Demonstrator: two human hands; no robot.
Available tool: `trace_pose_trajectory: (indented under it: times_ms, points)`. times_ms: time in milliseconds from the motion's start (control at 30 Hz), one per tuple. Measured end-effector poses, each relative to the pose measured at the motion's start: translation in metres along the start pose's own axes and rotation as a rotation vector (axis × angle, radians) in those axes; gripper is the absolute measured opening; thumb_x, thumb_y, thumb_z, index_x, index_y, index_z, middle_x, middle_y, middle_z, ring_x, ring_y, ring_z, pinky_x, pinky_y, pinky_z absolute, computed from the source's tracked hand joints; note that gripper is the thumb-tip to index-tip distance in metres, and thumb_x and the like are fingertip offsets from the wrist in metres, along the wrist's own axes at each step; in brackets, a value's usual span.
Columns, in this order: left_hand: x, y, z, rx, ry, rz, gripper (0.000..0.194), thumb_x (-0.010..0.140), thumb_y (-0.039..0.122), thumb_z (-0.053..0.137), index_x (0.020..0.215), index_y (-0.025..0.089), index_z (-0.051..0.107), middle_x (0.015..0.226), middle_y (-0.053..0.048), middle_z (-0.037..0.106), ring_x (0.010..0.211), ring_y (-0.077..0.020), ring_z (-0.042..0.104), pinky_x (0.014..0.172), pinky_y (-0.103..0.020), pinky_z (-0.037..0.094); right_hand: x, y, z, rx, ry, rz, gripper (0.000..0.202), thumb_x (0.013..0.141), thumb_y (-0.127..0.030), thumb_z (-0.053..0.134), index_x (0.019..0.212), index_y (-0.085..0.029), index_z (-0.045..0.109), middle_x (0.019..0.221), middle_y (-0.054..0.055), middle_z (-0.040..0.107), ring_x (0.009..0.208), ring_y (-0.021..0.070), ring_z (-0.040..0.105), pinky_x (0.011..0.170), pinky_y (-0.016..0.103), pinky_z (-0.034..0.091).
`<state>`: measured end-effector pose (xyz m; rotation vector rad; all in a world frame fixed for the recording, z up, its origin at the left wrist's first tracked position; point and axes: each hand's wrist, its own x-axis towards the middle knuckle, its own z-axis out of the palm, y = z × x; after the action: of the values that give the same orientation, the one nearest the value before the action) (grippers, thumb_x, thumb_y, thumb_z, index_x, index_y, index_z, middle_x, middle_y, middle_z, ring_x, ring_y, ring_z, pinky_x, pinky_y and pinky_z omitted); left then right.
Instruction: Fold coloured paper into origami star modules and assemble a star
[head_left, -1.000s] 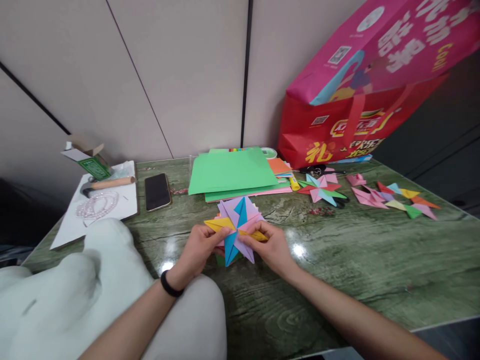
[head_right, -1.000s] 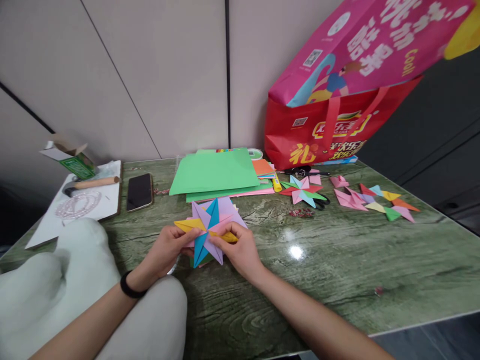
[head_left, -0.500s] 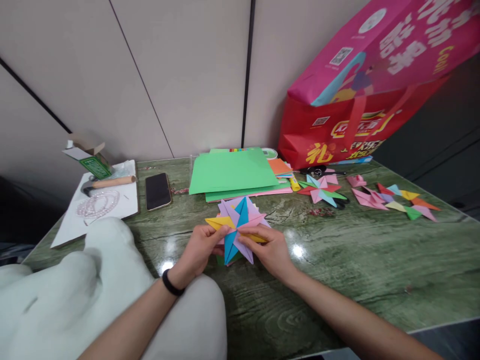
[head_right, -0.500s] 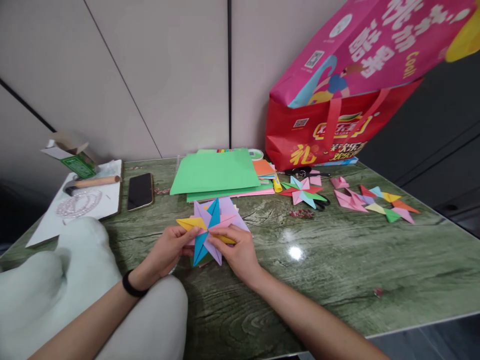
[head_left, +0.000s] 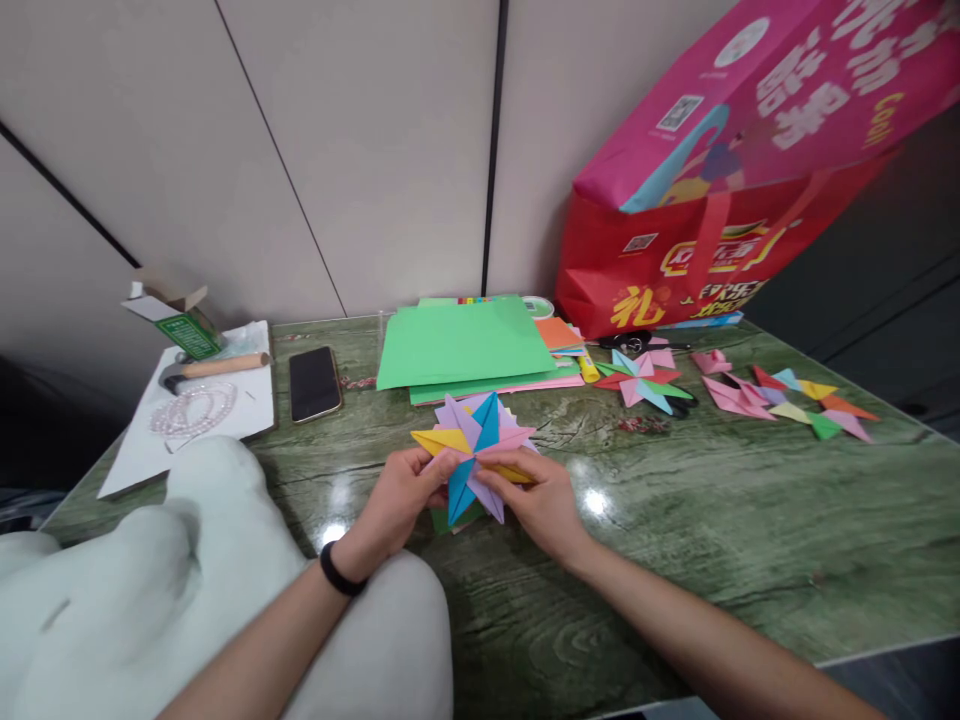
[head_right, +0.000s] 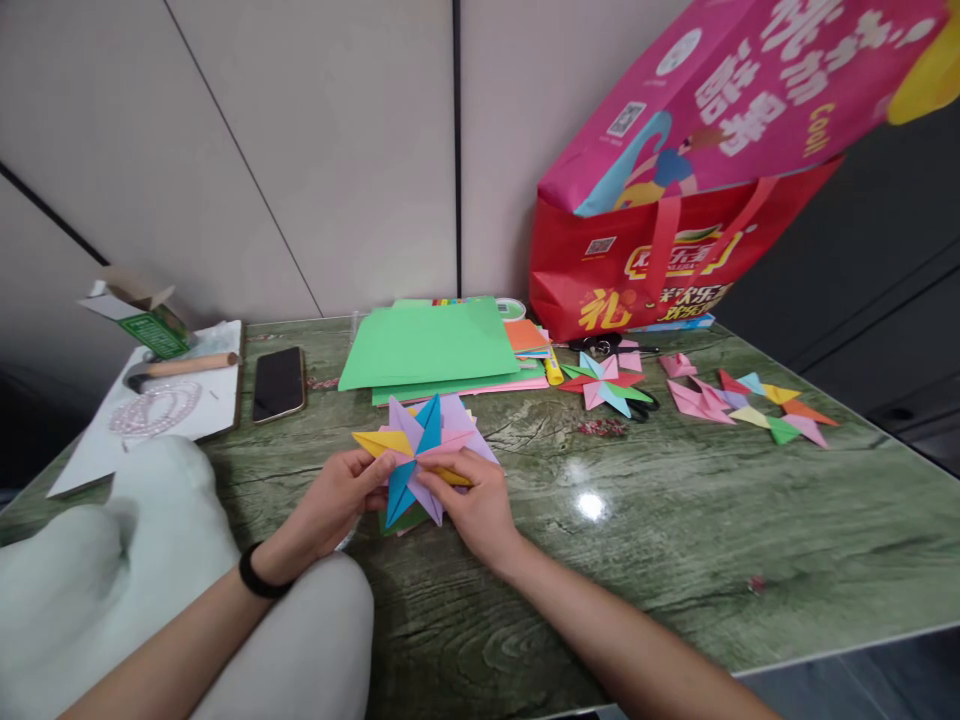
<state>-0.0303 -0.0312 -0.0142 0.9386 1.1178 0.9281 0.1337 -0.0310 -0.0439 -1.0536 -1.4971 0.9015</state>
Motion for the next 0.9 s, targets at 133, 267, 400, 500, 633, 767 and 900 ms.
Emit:
trace_pose_trajectory:
  times_ms: [133, 267, 400, 500, 633, 767, 900]
  points:
    - [-0.0005, 0.001, -0.0017, -0.008, -0.034, 0.031, 0.033, 0.069, 0.037, 0.067, 0.092, 0.014, 0.066, 0.078, -0.006, 0.069, 0.061, -0.0134, 0.06, 0.053, -0.022, 0.049, 0.0013, -0.0002, -0.0029, 0.019, -0.002, 0.05, 0.016, 0.07, -0.029, 0.068, 0.082, -0.02, 0.063, 0.083, 0.001, 0.066, 0.077, 0.0168, 0.062, 0.071, 0.027, 0.05]
    - [0.0014, -0.002, -0.0034, 0.061, 0.01, 0.012, 0.025, 0.068, 0.035, 0.069, 0.078, 0.012, 0.068, 0.066, -0.003, 0.067, 0.051, -0.0092, 0.054, 0.046, -0.017, 0.043, -0.0007, 0.0003, -0.001, 0.055, -0.013, 0.081, 0.028, 0.068, -0.03, 0.069, 0.09, -0.02, 0.055, 0.083, 0.001, 0.061, 0.073, 0.016, 0.06, 0.064, 0.025, 0.049]
    - [0.0009, -0.0008, -0.0018, 0.103, 0.034, 0.023, 0.022, 0.067, 0.034, 0.069, 0.074, 0.013, 0.069, 0.063, -0.001, 0.066, 0.048, -0.0091, 0.053, 0.045, -0.018, 0.041, -0.0029, 0.0015, 0.0006, 0.077, -0.067, 0.1, 0.041, 0.068, -0.029, 0.069, 0.106, -0.022, 0.052, 0.094, 0.004, 0.061, 0.078, 0.0172, 0.06, 0.067, 0.027, 0.05]
    - [-0.0002, 0.0025, 0.0004, 0.124, 0.052, 0.05, 0.021, 0.066, 0.033, 0.069, 0.073, 0.013, 0.07, 0.063, -0.001, 0.067, 0.049, -0.0097, 0.053, 0.046, -0.019, 0.04, -0.0031, 0.0026, 0.0009, 0.156, -0.078, 0.096, 0.059, 0.068, -0.028, 0.069, 0.12, -0.024, 0.042, 0.102, 0.005, 0.06, 0.085, 0.0181, 0.061, 0.074, 0.029, 0.051]
    - [0.0006, 0.0031, 0.0006, 0.145, 0.07, 0.055, 0.023, 0.066, 0.035, 0.069, 0.073, 0.013, 0.07, 0.063, -0.001, 0.067, 0.051, -0.0109, 0.053, 0.048, -0.02, 0.04, -0.0029, 0.0032, 0.0003, 0.121, -0.082, 0.092, 0.058, 0.069, -0.03, 0.069, 0.121, -0.024, 0.043, 0.106, 0.006, 0.06, 0.09, 0.0195, 0.061, 0.079, 0.032, 0.051]
    - [0.0027, -0.001, -0.0023, 0.187, 0.094, 0.104, 0.022, 0.067, 0.034, 0.068, 0.069, 0.011, 0.069, 0.06, -0.001, 0.065, 0.052, -0.0111, 0.053, 0.049, -0.02, 0.039, -0.0053, 0.0032, 0.0009, -0.055, -0.091, 0.008, 0.037, 0.07, -0.029, 0.068, 0.104, -0.022, 0.056, 0.105, 0.006, 0.062, 0.097, 0.0222, 0.059, 0.087, 0.036, 0.046]
    - [0.0018, -0.0021, -0.003, 0.182, 0.079, 0.134, 0.02, 0.068, 0.032, 0.068, 0.071, 0.012, 0.069, 0.065, -0.002, 0.067, 0.059, -0.0136, 0.057, 0.054, -0.021, 0.043, -0.0079, 0.0038, 0.0063, 0.19, -0.05, 0.058, 0.065, 0.069, -0.028, 0.068, 0.124, -0.023, 0.034, 0.105, 0.008, 0.062, 0.091, 0.0212, 0.063, 0.079, 0.034, 0.053]
